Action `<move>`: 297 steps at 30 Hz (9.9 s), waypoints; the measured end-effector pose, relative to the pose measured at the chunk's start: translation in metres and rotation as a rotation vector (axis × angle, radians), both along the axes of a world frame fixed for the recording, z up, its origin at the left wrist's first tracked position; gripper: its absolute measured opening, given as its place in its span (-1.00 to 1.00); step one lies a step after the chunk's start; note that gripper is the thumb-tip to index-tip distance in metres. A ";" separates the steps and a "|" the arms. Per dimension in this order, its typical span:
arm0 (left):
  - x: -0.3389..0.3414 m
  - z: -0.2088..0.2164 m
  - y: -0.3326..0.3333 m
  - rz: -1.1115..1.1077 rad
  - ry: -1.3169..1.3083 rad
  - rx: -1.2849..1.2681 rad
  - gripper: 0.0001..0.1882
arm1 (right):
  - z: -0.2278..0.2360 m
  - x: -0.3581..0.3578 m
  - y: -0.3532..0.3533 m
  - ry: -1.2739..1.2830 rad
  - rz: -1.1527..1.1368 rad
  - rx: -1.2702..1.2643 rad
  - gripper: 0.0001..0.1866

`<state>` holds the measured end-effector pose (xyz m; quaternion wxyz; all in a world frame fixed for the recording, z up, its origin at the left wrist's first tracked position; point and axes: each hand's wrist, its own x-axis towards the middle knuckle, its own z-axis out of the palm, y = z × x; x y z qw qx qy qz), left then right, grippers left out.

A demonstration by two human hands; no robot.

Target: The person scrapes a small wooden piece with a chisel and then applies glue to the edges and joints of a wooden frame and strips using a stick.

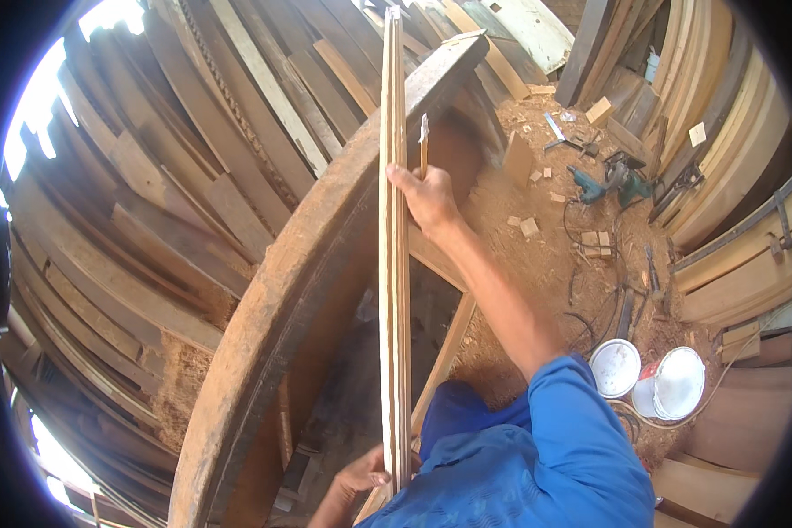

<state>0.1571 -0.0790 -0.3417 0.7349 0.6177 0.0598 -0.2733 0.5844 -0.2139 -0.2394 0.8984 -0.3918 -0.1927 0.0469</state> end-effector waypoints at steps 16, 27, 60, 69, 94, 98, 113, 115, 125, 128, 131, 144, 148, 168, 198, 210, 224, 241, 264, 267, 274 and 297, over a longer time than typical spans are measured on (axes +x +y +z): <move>0.114 -0.104 -0.073 0.038 -0.052 -0.246 -0.22 | -0.157 -0.069 -0.214 0.428 -0.476 -0.475 -0.41; 0.242 -0.176 -0.157 0.084 0.245 -0.253 -0.37 | -0.159 -0.250 -0.495 0.721 -0.767 -1.957 -0.68; 0.162 -0.153 -0.121 0.194 0.413 -0.551 -0.33 | -0.289 -0.293 -0.586 0.813 -0.664 -1.148 -0.80; 0.168 -0.149 -0.119 0.240 0.451 -0.499 -0.47 | -0.133 -0.246 -0.482 0.408 -0.497 -0.976 -0.90; 0.169 -0.151 -0.070 0.251 0.314 -0.608 -0.64 | -0.095 -0.121 -0.151 -0.617 0.561 -1.374 -0.91; 0.171 -0.145 -0.070 0.257 0.309 -0.511 -0.59 | -0.098 -0.127 -0.126 -0.762 0.512 -1.555 -0.91; 0.172 -0.153 -0.067 0.280 0.289 -0.605 -0.59 | -0.083 -0.154 -0.116 -1.080 0.393 -1.683 -0.84; 0.174 -0.152 -0.065 0.245 0.306 -0.698 -0.61 | -0.084 -0.143 -0.116 -1.038 0.299 -1.739 -0.85; 0.170 -0.149 -0.070 0.246 0.432 -0.725 -0.51 | -0.071 -0.155 -0.117 -1.090 0.266 -1.694 -0.82; 0.175 -0.137 -0.081 0.402 0.446 -0.412 -0.51 | -0.070 -0.168 -0.113 -1.216 0.218 -1.537 -0.82; 0.168 -0.154 -0.069 0.188 0.407 -0.790 -0.49 | -0.077 -0.142 -0.112 -1.025 0.325 -1.838 -0.81; 0.177 -0.124 -0.100 0.290 0.210 -0.279 -0.58 | -0.095 -0.177 -0.154 -0.994 0.168 -1.737 -0.82; 0.172 -0.119 -0.092 0.214 0.237 -0.366 -0.59 | -0.082 -0.182 -0.154 -1.013 0.322 -1.567 -0.83; 0.171 -0.136 -0.097 0.169 0.419 -0.773 -0.51 | -0.092 -0.187 -0.290 -0.196 -0.078 -1.222 -0.83; 0.155 -0.127 -0.106 0.166 0.469 -0.842 -0.35 | -0.351 -0.255 -0.528 0.767 -0.611 -1.753 -0.74; 0.152 -0.141 -0.098 0.226 0.463 -0.720 -0.50 | -0.213 -0.278 -0.508 0.621 -0.664 -1.164 -0.76; 0.151 -0.148 -0.101 0.204 0.434 -0.827 -0.50 | -0.068 -0.173 -0.249 -0.203 0.243 -1.143 -0.82; 0.154 -0.147 -0.103 0.252 0.473 -0.756 -0.43 | -0.065 -0.146 -0.127 -0.893 0.418 -1.991 -0.84; 0.147 -0.150 -0.103 0.242 0.494 -0.687 -0.48 | -0.120 -0.142 -0.166 -0.810 0.532 -1.475 -0.85; 0.151 -0.149 -0.100 0.183 0.438 -0.744 -0.46 | -0.112 -0.136 -0.183 -0.683 0.561 -1.340 -0.87; 0.150 -0.140 -0.102 0.183 0.476 -0.799 -0.46 | -0.135 -0.168 -0.212 -0.397 0.345 -1.225 -0.85; 0.155 -0.140 -0.098 0.141 0.417 -0.934 -0.46 | -0.150 -0.224 -0.218 -0.025 0.133 -1.123 -0.85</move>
